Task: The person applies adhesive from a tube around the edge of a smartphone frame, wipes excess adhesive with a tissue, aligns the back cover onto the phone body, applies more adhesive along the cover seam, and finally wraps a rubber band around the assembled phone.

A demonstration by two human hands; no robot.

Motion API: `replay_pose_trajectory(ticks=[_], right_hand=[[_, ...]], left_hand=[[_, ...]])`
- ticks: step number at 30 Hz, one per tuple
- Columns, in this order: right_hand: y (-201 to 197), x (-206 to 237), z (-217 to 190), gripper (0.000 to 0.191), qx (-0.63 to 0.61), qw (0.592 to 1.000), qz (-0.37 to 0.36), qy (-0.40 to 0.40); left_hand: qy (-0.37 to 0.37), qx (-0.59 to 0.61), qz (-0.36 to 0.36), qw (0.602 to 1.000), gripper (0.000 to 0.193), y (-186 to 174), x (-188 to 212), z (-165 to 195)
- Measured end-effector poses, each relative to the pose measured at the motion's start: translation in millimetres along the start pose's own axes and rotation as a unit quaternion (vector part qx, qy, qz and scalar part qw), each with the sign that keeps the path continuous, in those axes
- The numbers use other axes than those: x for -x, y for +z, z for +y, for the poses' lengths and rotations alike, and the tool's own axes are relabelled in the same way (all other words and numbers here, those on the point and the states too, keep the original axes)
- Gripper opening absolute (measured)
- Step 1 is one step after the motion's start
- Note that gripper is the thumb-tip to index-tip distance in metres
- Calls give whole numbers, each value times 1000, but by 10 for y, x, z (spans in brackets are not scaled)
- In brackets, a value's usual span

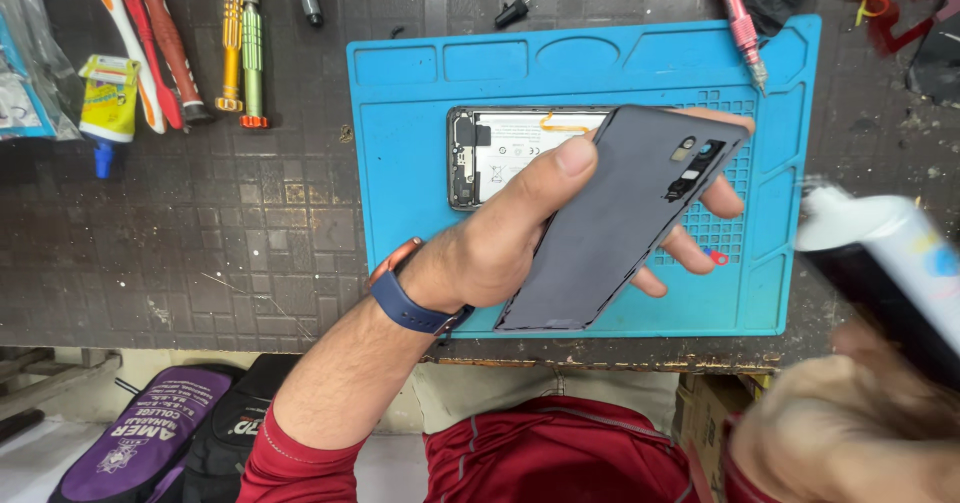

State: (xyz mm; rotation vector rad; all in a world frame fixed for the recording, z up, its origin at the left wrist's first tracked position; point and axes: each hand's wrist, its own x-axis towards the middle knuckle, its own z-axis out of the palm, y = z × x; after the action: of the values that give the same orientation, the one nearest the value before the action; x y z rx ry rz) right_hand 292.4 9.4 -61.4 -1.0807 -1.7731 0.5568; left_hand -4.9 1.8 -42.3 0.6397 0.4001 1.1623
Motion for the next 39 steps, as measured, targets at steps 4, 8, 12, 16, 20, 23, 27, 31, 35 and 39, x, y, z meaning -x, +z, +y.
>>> replay_pose_trajectory(ticks=[4, 8, 12, 16, 20, 23, 27, 31, 35, 39], right_hand=[[386, -108, -208, 38, 132, 968, 105, -186], [519, -196, -336, 33, 205, 940, 135, -238], [642, -243, -352, 32, 101, 963, 126, -214], [749, -294, -285, 30, 62, 953, 187, -228], [755, -281, -278, 31, 35, 963, 169, -206], [738, -241, -309, 31, 6, 973, 147, -178], [722, -234, -326, 33, 30, 972, 159, -170], [718, -239, -366, 34, 10, 978, 148, -144], [763, -237, -429, 37, 13, 982, 154, -110], [842, -267, -451, 44, -30, 979, 187, -68]], left_hand=[[15, 4, 15, 1000, 93, 65, -5, -9], [46, -4, 16, 999, 91, 77, 1, -32], [63, -1, 17, 998, 91, 63, 1, -65], [64, -5, 17, 998, 92, 69, 6, -77], [63, -31, 24, 997, 95, 65, 20, -34], [65, -60, 33, 996, 96, 84, 18, -19], [69, -70, 30, 995, 96, 100, 13, -11], [73, -102, 43, 991, 98, 95, 19, 6], [71, -103, 42, 991, 98, 93, 13, 9], [74, -95, 44, 992, 97, 99, 40, 19]])
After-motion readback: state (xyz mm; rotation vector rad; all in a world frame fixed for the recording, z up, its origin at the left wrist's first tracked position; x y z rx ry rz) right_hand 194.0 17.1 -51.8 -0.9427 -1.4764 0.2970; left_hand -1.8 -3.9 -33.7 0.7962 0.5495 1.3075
